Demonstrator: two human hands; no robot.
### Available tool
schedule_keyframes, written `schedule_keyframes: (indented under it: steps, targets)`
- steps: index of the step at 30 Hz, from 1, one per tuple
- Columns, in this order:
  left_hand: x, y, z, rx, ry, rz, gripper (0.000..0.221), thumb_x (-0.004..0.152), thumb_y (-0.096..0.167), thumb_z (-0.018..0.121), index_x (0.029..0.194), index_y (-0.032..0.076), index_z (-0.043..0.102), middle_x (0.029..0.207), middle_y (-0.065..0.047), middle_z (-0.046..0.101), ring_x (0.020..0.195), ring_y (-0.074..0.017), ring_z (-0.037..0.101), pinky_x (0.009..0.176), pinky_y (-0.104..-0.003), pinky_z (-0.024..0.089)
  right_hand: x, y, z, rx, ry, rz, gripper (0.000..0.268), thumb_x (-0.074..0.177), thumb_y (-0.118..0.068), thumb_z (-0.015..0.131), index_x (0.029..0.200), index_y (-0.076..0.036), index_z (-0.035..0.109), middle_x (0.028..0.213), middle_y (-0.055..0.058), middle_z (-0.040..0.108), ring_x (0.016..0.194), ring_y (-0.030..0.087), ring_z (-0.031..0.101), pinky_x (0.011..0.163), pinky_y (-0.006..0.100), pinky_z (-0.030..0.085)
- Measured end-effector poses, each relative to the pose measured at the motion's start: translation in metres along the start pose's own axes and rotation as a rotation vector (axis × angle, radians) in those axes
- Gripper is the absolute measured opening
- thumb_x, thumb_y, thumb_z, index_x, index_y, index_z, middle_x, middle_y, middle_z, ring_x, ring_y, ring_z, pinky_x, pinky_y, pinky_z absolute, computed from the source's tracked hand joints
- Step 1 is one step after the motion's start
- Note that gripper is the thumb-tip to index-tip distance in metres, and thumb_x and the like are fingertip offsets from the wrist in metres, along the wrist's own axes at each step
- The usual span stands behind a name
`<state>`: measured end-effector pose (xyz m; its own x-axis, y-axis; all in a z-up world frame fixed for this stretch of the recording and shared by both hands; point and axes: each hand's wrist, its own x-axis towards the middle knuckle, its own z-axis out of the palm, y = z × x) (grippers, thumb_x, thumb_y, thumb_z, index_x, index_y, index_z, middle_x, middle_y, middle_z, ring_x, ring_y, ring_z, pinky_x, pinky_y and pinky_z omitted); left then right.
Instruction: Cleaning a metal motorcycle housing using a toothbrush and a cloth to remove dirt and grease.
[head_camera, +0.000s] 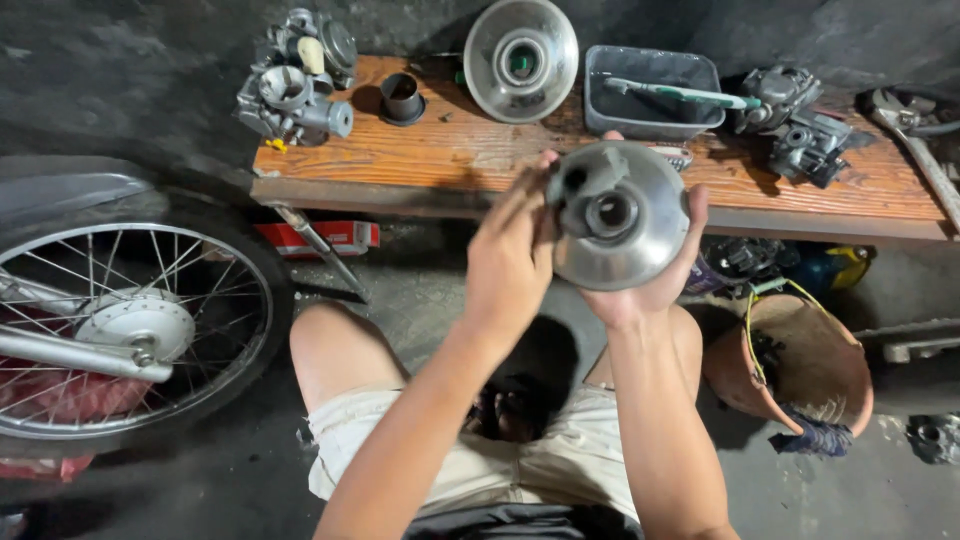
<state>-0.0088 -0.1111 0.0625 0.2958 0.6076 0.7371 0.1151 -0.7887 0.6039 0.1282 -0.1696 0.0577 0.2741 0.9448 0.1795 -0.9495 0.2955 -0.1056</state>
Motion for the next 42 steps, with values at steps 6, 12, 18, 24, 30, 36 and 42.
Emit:
schedule_keyframes:
  steps: [6, 12, 18, 24, 30, 36, 42]
  targets:
    - [0.041, -0.035, -0.010, -0.192, -0.289, -0.082, 0.028, 0.093, 0.005, 0.067, 0.118, 0.015, 0.076, 0.121, -0.004, 0.076, 0.118, -0.0322, 0.069, 0.099, -0.042, 0.057, -0.001, -0.011, -0.023, -0.093, 0.178, -0.031, 0.077, 0.088, -0.061, 0.057, 0.146, -0.010, 0.055, 0.158, 0.020, 0.047, 0.147, 0.039, 0.044, 0.127, 0.066, 0.022]
    - [0.093, -0.036, -0.016, -0.132, -0.670, -0.223, 0.023, 0.085, 0.013, 0.076, 0.108, 0.017, 0.081, 0.106, -0.009, 0.080, 0.106, -0.0361, 0.074, 0.093, -0.047, 0.058, -0.015, 0.038, 0.062, -0.238, 0.326, 0.007, 0.078, 0.091, -0.064, 0.051, 0.139, -0.003, 0.055, 0.134, 0.018, 0.061, 0.123, 0.033, 0.058, 0.114, 0.059, 0.041]
    - [0.128, -0.038, 0.013, 0.223, -0.960, -0.220, 0.016, 0.085, 0.024, 0.076, 0.098, 0.018, 0.082, 0.097, -0.010, 0.079, 0.102, -0.0348, 0.075, 0.087, -0.048, 0.060, -0.005, 0.052, 0.065, -0.256, 0.569, -0.017, 0.072, 0.085, -0.060, 0.059, 0.136, -0.009, 0.060, 0.141, 0.014, 0.062, 0.130, 0.036, 0.058, 0.113, 0.061, 0.042]
    - [0.111, 0.003, 0.031, 0.308, -0.822, -0.090, 0.008, 0.081, 0.006, 0.071, 0.084, 0.003, 0.078, 0.078, -0.021, 0.074, 0.079, -0.0427, 0.077, 0.060, -0.053, 0.063, 0.008, 0.051, 0.053, -0.260, 0.569, -0.023, 0.081, 0.087, -0.060, 0.058, 0.148, -0.006, 0.052, 0.156, 0.015, 0.051, 0.142, 0.035, 0.051, 0.118, 0.057, 0.040]
    - [0.035, 0.039, 0.052, 0.234, -0.346, 0.170, 0.017, 0.090, -0.001, 0.057, 0.092, 0.003, 0.073, 0.090, -0.016, 0.072, 0.089, -0.0378, 0.072, 0.072, -0.047, 0.058, 0.019, 0.023, 0.014, -0.235, 0.250, -0.008, 0.077, 0.094, -0.056, 0.056, 0.148, -0.001, 0.051, 0.147, 0.015, 0.058, 0.132, 0.029, 0.058, 0.117, 0.046, 0.044]
    - [0.006, 0.021, 0.028, 0.057, 0.001, 0.514, 0.025, 0.109, 0.008, 0.051, 0.127, 0.001, 0.068, 0.127, -0.011, 0.069, 0.120, -0.0282, 0.068, 0.107, -0.040, 0.057, 0.026, -0.008, -0.014, -0.209, -0.077, 0.024, 0.073, 0.101, -0.051, 0.055, 0.149, 0.004, 0.051, 0.139, 0.016, 0.064, 0.121, 0.023, 0.065, 0.116, 0.035, 0.048]
    - [0.004, 0.003, 0.004, 0.043, 0.047, 0.618, 0.024, 0.108, 0.004, 0.051, 0.118, 0.000, 0.072, 0.126, -0.013, 0.071, 0.116, -0.0320, 0.072, 0.104, -0.043, 0.060, 0.032, -0.015, 0.006, 0.224, 0.084, 0.110, 0.094, 0.084, -0.053, 0.066, 0.152, 0.006, 0.044, 0.151, 0.032, 0.047, 0.131, 0.042, 0.055, 0.114, 0.056, 0.045]
